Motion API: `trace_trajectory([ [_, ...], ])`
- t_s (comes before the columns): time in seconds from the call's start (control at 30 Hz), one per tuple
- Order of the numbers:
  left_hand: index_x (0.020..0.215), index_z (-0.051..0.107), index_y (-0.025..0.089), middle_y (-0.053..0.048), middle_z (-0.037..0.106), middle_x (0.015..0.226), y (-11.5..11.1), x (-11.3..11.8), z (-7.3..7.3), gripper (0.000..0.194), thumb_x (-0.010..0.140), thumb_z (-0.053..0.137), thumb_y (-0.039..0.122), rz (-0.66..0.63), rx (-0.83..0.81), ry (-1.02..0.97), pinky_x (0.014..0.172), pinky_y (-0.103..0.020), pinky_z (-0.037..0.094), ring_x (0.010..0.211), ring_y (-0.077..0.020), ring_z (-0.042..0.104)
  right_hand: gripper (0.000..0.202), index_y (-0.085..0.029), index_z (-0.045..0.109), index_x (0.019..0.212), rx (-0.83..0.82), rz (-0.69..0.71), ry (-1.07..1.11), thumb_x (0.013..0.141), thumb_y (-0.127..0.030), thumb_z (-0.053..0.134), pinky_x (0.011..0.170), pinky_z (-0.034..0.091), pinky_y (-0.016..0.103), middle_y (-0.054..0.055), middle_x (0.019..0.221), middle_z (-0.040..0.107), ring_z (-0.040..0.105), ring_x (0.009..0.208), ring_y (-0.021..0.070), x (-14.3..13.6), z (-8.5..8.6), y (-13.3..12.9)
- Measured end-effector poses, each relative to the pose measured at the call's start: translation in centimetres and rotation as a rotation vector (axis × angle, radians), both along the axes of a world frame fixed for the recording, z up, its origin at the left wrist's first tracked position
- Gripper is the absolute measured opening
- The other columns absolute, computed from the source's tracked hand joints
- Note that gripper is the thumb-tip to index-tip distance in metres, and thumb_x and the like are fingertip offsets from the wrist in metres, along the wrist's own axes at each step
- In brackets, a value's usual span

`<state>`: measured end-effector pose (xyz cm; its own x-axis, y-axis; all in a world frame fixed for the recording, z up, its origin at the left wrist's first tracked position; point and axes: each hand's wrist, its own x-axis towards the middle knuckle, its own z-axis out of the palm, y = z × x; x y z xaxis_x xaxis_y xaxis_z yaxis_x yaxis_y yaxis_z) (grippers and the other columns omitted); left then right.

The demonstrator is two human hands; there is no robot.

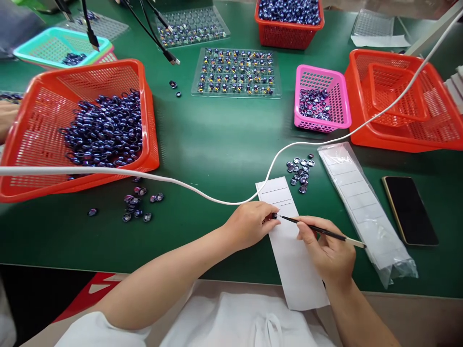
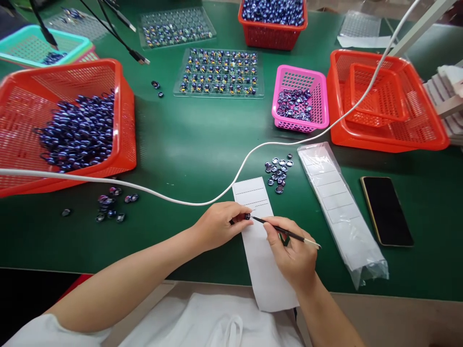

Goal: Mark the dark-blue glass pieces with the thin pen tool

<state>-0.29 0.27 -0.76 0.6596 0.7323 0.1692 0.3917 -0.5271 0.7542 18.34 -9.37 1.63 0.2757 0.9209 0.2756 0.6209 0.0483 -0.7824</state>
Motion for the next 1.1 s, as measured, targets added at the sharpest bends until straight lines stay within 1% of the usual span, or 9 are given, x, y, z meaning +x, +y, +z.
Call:
trace_trajectory([
  [0.13, 0.098, 0.070, 0.016, -0.002, 0.074, 0.079, 0.0, 0.1, 0.1, 0.015, 0.084, 0.074, 0.021, 0.004, 0.002, -0.004, 0.067, -0.026, 0.053, 0.071, -0.0159, 0.069, 0.009, -0.023, 0.072, 0.099, -0.023, 0.040, -0.033, 0.093, -0.028, 0.067, 0.061, 0.060, 0.028, 0.003, 0.087, 0.076, 0.070, 0.062, 0.0157, -0.2, -0.1, 0.2],
  [0.33, 0.097, 0.070, 0.019, -0.001, 0.074, 0.079, -0.1, 0.2, 0.2, 0.014, 0.084, 0.074, 0.023, 0.022, -0.009, 0.024, 0.067, -0.025, 0.053, 0.071, -0.0152, 0.069, 0.011, -0.022, 0.072, 0.093, -0.069, 0.016, -0.061, 0.093, -0.031, 0.065, 0.059, 0.058, 0.027, 0.002, 0.080, 0.074, 0.070, 0.060, 0.0158, -0.2, 0.0, 0.4],
  [0.57, 0.097, 0.070, 0.017, -0.001, 0.074, 0.079, -0.1, 0.1, 0.2, 0.016, 0.083, 0.075, 0.021, 0.014, 0.003, 0.003, 0.066, -0.025, 0.052, 0.071, -0.0153, 0.068, 0.009, -0.022, 0.072, 0.095, -0.086, 0.019, 0.070, 0.093, -0.029, 0.067, 0.054, 0.055, 0.025, 0.002, 0.086, 0.074, 0.067, 0.058, 0.0132, 0.0, -0.2, 0.1],
  [0.7, 0.097, 0.071, 0.018, -0.001, 0.073, 0.078, 0.0, 0.1, 0.2, 0.015, 0.084, 0.074, 0.023, -0.003, -0.016, 0.010, 0.065, -0.025, 0.052, 0.070, -0.0153, 0.068, 0.011, -0.023, 0.072, 0.095, -0.089, -0.007, 0.003, 0.093, -0.033, 0.067, 0.056, 0.056, 0.025, 0.000, 0.078, 0.073, 0.068, 0.056, 0.0138, -0.2, 0.0, 0.2],
  [0.8, 0.098, 0.071, 0.018, -0.001, 0.073, 0.078, 0.1, 0.0, 0.2, 0.015, 0.084, 0.073, 0.023, -0.001, -0.040, 0.005, 0.067, -0.025, 0.053, 0.070, -0.0150, 0.068, 0.011, -0.023, 0.072, 0.095, -0.061, -0.009, -0.041, 0.094, -0.032, 0.066, 0.057, 0.057, 0.025, 0.000, 0.075, 0.073, 0.067, 0.054, 0.0134, -0.4, 0.0, 0.3],
  [0.93, 0.099, 0.072, 0.018, -0.001, 0.073, 0.080, 0.0, 0.2, 0.1, 0.017, 0.083, 0.075, 0.023, 0.019, -0.099, -0.018, 0.067, -0.024, 0.054, 0.068, -0.0140, 0.067, 0.009, -0.022, 0.072, 0.097, -0.006, 0.015, -0.021, 0.094, -0.029, 0.066, 0.056, 0.057, 0.027, 0.002, 0.081, 0.074, 0.066, 0.055, 0.0136, -0.4, -0.2, 0.3],
  [1.03, 0.099, 0.073, 0.017, -0.001, 0.073, 0.079, 0.1, 0.3, 0.5, 0.019, 0.081, 0.077, 0.021, 0.031, -0.141, -0.012, 0.065, -0.024, 0.053, 0.066, -0.0138, 0.067, 0.010, -0.022, 0.073, 0.099, -0.015, -0.006, 0.034, 0.093, -0.028, 0.067, 0.057, 0.057, 0.028, 0.002, 0.081, 0.073, 0.066, 0.056, 0.0136, -0.2, -0.3, 0.2],
  [1.1, 0.100, 0.073, 0.016, -0.002, 0.073, 0.079, 0.4, -0.2, 1.4, 0.019, 0.082, 0.076, 0.021, 0.067, -0.120, 0.002, 0.066, -0.024, 0.053, 0.068, -0.0145, 0.067, 0.010, -0.022, 0.073, 0.099, -0.016, -0.027, 0.100, 0.093, -0.028, 0.068, 0.058, 0.057, 0.028, 0.002, 0.080, 0.072, 0.066, 0.057, 0.0138, -0.1, -0.2, 0.1],
])
